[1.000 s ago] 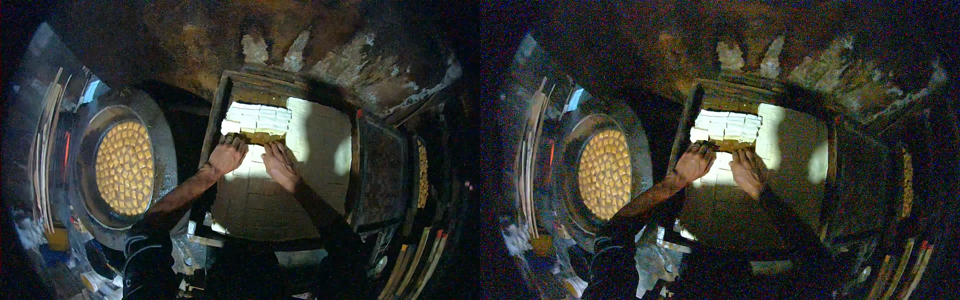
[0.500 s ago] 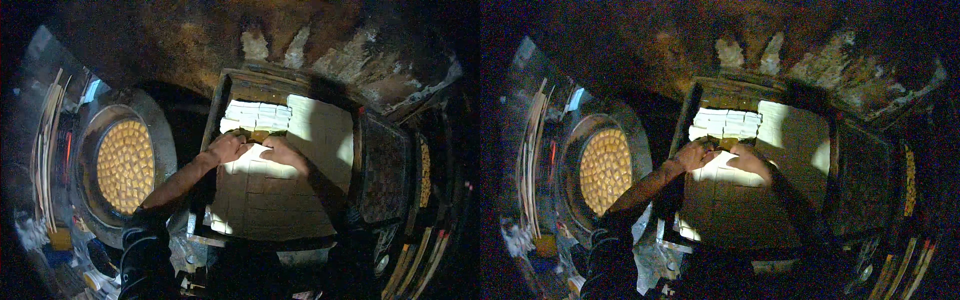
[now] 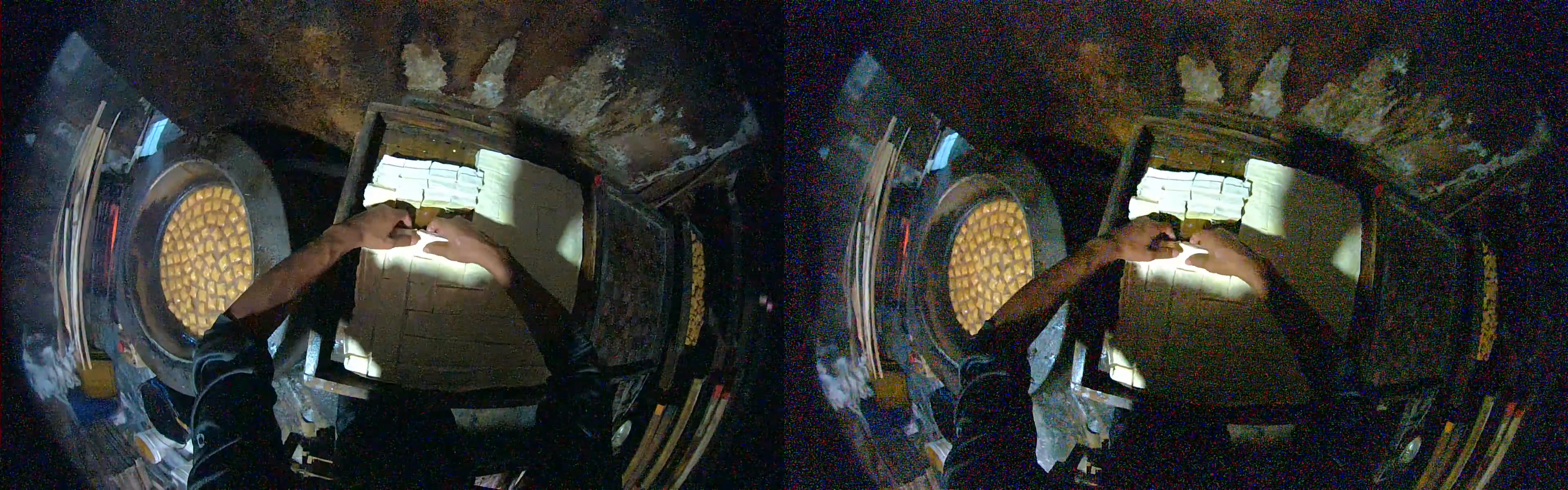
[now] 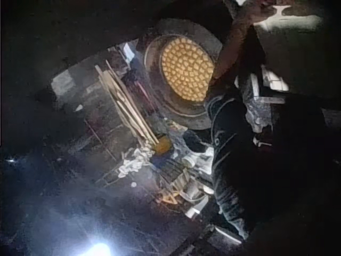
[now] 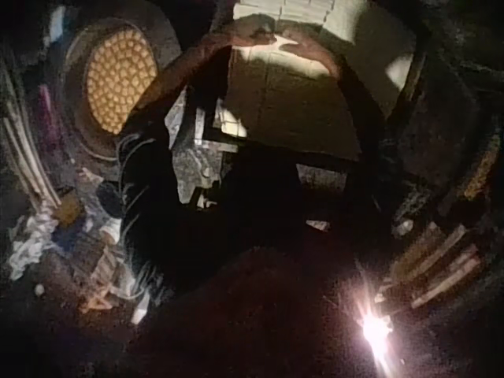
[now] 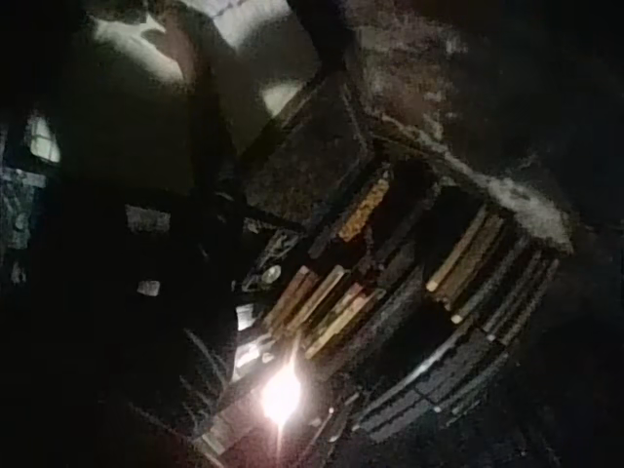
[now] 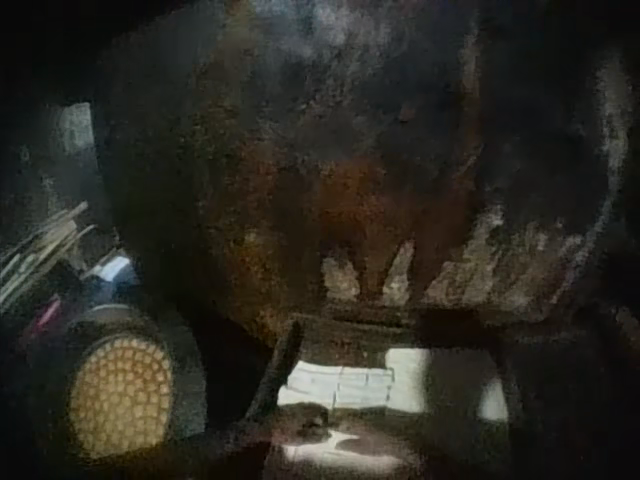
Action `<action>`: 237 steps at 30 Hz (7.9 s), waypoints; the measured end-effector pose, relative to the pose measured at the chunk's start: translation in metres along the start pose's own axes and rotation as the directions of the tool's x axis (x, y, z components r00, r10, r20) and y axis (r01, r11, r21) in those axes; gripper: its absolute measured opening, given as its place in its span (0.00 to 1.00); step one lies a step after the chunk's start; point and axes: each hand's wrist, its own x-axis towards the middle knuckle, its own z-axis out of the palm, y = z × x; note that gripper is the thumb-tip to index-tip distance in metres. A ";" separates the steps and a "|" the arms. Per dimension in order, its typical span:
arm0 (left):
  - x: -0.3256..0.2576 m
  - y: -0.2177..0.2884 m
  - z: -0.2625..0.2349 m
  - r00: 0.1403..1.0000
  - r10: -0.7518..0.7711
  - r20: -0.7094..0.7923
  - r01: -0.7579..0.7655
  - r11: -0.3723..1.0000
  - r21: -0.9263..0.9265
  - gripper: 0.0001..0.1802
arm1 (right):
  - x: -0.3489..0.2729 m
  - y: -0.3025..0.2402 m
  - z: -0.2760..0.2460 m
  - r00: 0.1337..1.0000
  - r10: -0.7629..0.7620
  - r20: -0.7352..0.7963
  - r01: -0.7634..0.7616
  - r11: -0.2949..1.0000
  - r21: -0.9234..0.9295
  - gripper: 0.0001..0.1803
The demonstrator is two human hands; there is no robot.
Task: The person cuts a large block of tofu into smaller squares by hand and then uses a large strainer to stir tofu squares in a large pot of boiling liquid.
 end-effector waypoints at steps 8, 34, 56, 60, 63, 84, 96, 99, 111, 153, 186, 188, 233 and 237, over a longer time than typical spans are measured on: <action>-0.023 0.010 0.015 0.841 0.476 -0.255 -0.280 0.788 0.548 0.24 | -0.025 -0.027 0.003 0.976 -0.208 -0.070 0.179 0.938 -0.296 0.22; -0.063 0.034 0.031 0.970 0.156 -0.188 -0.140 0.985 0.096 0.21 | -0.053 -0.064 0.019 0.983 -0.141 -0.114 0.114 0.969 -0.221 0.27; -0.060 0.032 -0.016 0.974 0.115 0.197 -0.140 0.983 0.122 0.31 | -0.008 -0.045 0.055 0.996 -0.061 0.067 0.057 0.996 0.062 0.27; -0.058 0.016 0.010 0.990 0.085 0.116 -0.081 0.996 -0.034 0.36 | -0.006 -0.066 0.032 0.980 0.010 0.198 -0.023 0.998 0.066 0.26; -0.051 0.020 0.018 0.995 -0.023 0.096 0.024 1.000 -0.008 0.37 | -0.013 -0.057 0.011 0.973 0.185 0.136 -0.177 0.982 -0.067 0.24; -0.041 0.021 0.040 0.987 0.139 -0.078 -0.152 0.968 -0.201 0.33 | -0.047 -0.028 0.008 0.972 0.149 0.181 -0.178 0.972 0.155 0.33; -0.042 0.013 0.035 0.991 0.105 0.077 -0.100 0.993 -0.060 0.33 | -0.030 -0.039 -0.006 0.920 0.131 0.369 -0.137 0.991 -0.010 0.34; -0.046 0.014 0.033 0.988 0.130 0.087 -0.127 0.991 -0.038 0.31 | -0.045 -0.026 0.004 0.976 -0.007 0.218 -0.026 0.988 0.150 0.31; -0.072 0.044 0.043 0.927 0.328 -0.182 -0.218 0.865 0.452 0.26 | -0.059 -0.046 0.030 0.996 0.072 0.057 -0.062 0.986 -0.157 0.25; -0.110 0.063 0.067 0.986 0.091 -0.137 -0.028 0.915 0.403 0.36 | -0.087 -0.037 0.079 0.991 0.047 0.126 -0.041 0.998 -0.054 0.38; -0.111 0.053 0.084 0.926 0.349 -0.140 -0.180 0.738 0.650 0.27 | -0.114 -0.028 0.105 0.960 -0.220 -0.174 0.052 0.750 -0.659 0.18; -0.132 0.052 0.108 0.860 0.448 -0.246 -0.111 0.634 0.765 0.22 | -0.124 -0.029 0.128 0.713 -0.608 -0.349 0.087 0.571 -0.816 0.18; -0.056 0.031 0.026 0.981 0.139 -0.139 -0.055 0.874 0.483 0.40 | -0.050 -0.066 0.013 0.994 -0.020 -0.104 -0.032 0.879 -0.475 0.36; -0.052 0.040 0.027 0.973 0.154 -0.173 -0.043 0.855 0.517 0.41 | -0.049 -0.066 0.010 0.993 -0.014 -0.113 -0.025 0.942 -0.334 0.37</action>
